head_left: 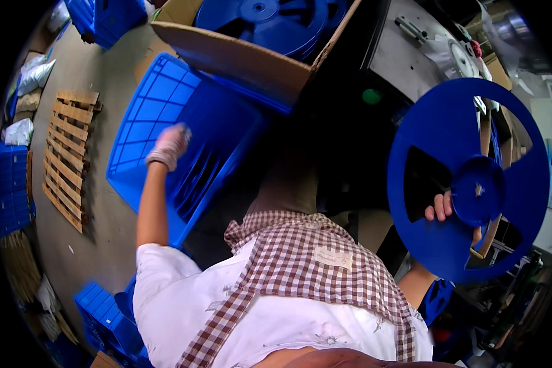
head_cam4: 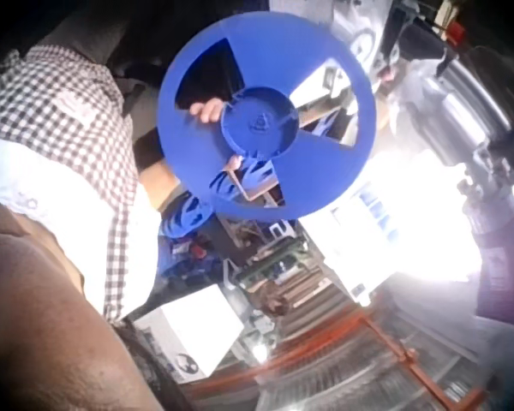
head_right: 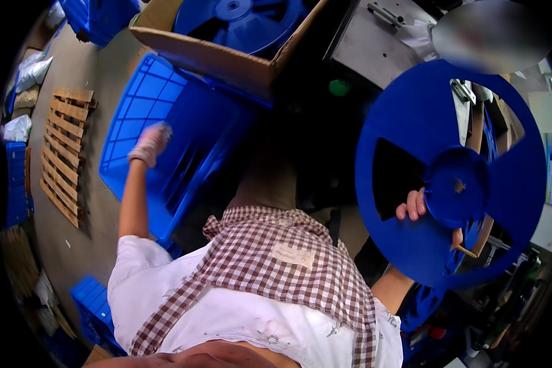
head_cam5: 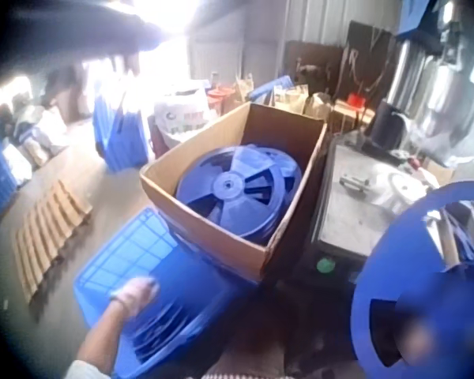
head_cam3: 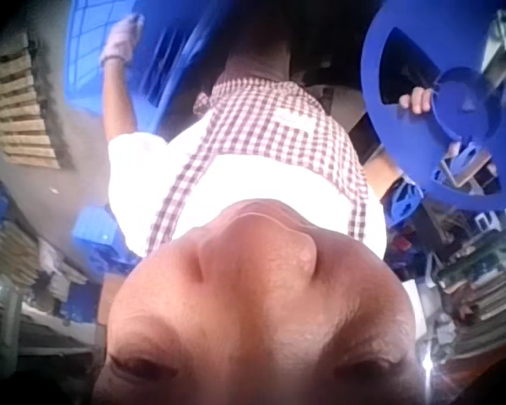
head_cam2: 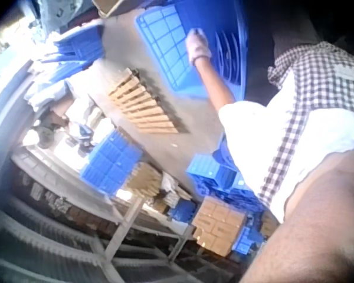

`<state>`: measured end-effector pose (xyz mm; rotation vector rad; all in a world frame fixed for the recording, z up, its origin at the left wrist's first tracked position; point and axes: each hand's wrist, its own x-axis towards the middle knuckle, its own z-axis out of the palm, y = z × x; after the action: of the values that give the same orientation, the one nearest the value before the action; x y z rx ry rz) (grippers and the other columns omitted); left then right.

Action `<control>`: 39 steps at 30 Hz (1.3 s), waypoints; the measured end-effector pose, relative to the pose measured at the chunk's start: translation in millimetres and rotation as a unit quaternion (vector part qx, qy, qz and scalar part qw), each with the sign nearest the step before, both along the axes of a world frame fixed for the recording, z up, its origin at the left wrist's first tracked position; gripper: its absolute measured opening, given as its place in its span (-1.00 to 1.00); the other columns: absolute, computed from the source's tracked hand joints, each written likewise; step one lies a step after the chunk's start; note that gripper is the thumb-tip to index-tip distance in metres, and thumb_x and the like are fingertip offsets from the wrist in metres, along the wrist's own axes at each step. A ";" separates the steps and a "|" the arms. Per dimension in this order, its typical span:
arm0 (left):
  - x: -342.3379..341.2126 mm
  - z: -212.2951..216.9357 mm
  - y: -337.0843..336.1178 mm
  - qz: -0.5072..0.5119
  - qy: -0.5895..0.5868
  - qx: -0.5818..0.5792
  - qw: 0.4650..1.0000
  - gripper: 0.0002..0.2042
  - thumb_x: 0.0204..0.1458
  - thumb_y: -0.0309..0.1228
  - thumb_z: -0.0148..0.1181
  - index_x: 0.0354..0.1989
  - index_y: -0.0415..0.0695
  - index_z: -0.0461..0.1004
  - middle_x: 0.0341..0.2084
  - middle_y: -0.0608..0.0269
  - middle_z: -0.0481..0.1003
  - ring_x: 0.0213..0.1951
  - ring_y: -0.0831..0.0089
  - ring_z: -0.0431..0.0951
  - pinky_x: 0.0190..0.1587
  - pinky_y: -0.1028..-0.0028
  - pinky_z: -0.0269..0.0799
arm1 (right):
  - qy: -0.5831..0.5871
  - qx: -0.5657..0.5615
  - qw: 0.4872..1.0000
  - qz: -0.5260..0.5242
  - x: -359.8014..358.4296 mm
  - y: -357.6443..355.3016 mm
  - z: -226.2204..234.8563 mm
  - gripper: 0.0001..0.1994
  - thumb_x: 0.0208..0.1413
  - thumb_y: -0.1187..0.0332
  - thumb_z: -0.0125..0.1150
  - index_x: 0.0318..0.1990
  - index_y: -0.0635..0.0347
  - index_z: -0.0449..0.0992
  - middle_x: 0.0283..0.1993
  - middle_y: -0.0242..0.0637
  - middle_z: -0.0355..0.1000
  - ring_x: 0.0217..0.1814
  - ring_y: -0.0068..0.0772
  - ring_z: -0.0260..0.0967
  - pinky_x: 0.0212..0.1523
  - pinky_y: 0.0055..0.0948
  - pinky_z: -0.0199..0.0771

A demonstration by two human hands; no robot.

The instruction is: The person repeatedly picks up blue plastic fan-like parts, places them on a machine, presses a button, and stacks the processed parts into a blue crate. The cycle continues throughout the clip.

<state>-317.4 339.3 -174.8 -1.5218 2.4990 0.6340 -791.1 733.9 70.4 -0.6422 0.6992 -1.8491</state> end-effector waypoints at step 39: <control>-270.8 239.1 255.9 0.015 0.718 0.432 0.545 -0.46 0.19 -0.25 0.14 0.32 -0.05 0.17 0.07 0.12 0.41 0.02 0.30 0.49 -0.01 0.47 0.47 | 0.397 0.132 0.880 -0.226 11.4 14.9 17.5 -0.34 0.06 0.13 0.21 0.31 0.20 0.24 -0.26 -0.41 0.31 -0.19 -0.57 0.27 -0.09 -0.54 0.30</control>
<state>-588.3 595.2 64.3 -0.4303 1.6647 3.4327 -779.7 748.8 87.9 -1.1402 1.7330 -1.8121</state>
